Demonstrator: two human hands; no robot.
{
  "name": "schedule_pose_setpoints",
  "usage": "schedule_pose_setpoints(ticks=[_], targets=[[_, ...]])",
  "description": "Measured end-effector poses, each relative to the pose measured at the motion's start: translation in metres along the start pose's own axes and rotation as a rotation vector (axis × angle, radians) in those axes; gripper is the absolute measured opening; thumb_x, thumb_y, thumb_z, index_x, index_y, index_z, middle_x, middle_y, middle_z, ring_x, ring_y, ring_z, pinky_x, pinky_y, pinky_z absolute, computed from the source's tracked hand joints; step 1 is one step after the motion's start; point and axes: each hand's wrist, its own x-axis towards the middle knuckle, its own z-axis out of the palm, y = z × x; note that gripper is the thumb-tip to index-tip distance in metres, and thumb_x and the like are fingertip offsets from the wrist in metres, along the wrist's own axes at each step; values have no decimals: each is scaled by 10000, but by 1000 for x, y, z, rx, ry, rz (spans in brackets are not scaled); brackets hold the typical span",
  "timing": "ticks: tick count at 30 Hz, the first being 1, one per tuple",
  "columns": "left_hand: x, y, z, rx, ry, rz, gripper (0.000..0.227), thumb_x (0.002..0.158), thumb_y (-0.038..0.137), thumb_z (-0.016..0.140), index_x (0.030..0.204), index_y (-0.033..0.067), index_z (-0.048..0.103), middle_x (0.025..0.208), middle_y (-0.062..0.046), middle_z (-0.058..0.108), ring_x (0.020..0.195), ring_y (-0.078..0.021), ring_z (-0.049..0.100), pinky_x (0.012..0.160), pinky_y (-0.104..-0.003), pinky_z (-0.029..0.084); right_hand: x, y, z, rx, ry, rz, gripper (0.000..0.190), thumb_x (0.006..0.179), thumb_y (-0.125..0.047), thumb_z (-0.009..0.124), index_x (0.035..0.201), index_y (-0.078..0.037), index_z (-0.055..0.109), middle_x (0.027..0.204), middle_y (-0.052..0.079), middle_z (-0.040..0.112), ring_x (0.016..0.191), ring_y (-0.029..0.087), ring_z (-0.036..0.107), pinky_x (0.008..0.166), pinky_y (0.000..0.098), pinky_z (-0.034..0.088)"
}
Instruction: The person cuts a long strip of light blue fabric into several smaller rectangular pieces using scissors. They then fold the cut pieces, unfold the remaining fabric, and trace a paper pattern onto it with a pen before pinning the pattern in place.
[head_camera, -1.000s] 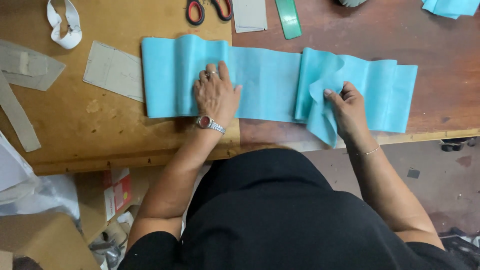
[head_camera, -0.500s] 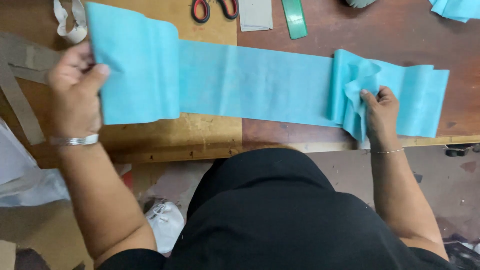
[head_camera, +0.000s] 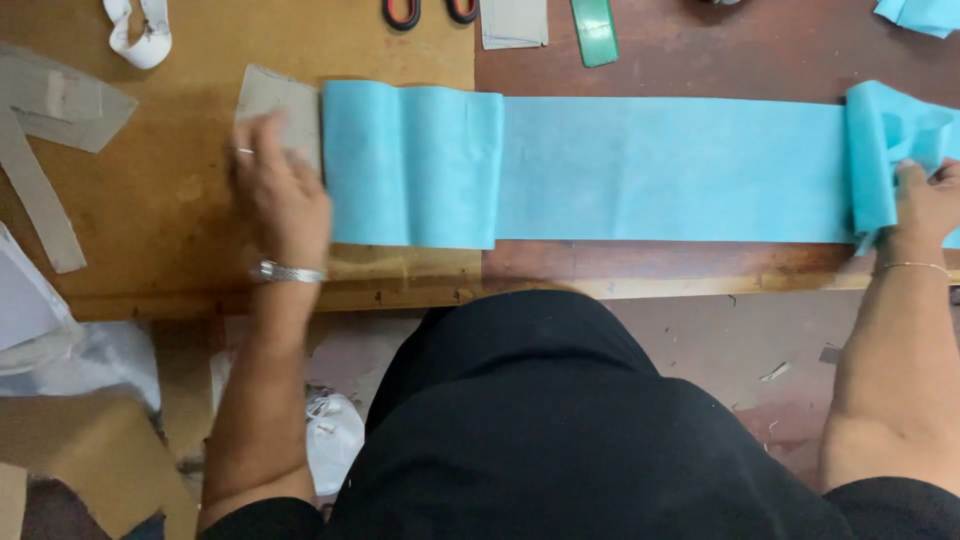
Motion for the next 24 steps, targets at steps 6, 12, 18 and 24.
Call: schedule_pose_setpoints(ticks=[6, 12, 18, 24], targets=[[-52, 149, 102, 290, -452, 222, 970, 744, 677, 778, 1409, 34, 485, 1063, -113, 648, 811, -318, 664, 672, -452, 525, -49, -128, 8, -197, -16, -370, 183, 1115, -145, 684, 1051, -38, 550, 933, 58, 513, 810, 223, 427, 703, 476, 384], [-31, 147, 124, 31, -745, 114, 731, 848, 110, 556, 1514, -64, 310, 1105, -236, 620, 861, -483, 729, 733, -616, 585, -172, -261, 91, -469, -91, -409, 177, 1030, -197, 672, 1186, -118, 650, 878, 142, 710, 807, 395, 730, 673, 512, 555], [-7, 41, 22, -1116, -685, -360, 549, 954, 180, 665, 1454, 27, 495, 1252, -74, 647, 1063, -134, 630, 917, -274, 543, -74, -132, 40, -657, 74, -394, 215, 1047, -265, 664, 1201, -116, 677, 824, 146, 740, 693, 435, 674, 548, 537, 464], [2, -8, -54, -981, -279, -502, 372, 1081, 52, 589, 1440, 112, 512, 914, -65, 584, 692, -131, 563, 658, -236, 510, 16, -53, -26, -693, -57, -506, 222, 1178, -217, 689, 1261, -18, 639, 938, 192, 731, 762, 474, 667, 612, 538, 473]])
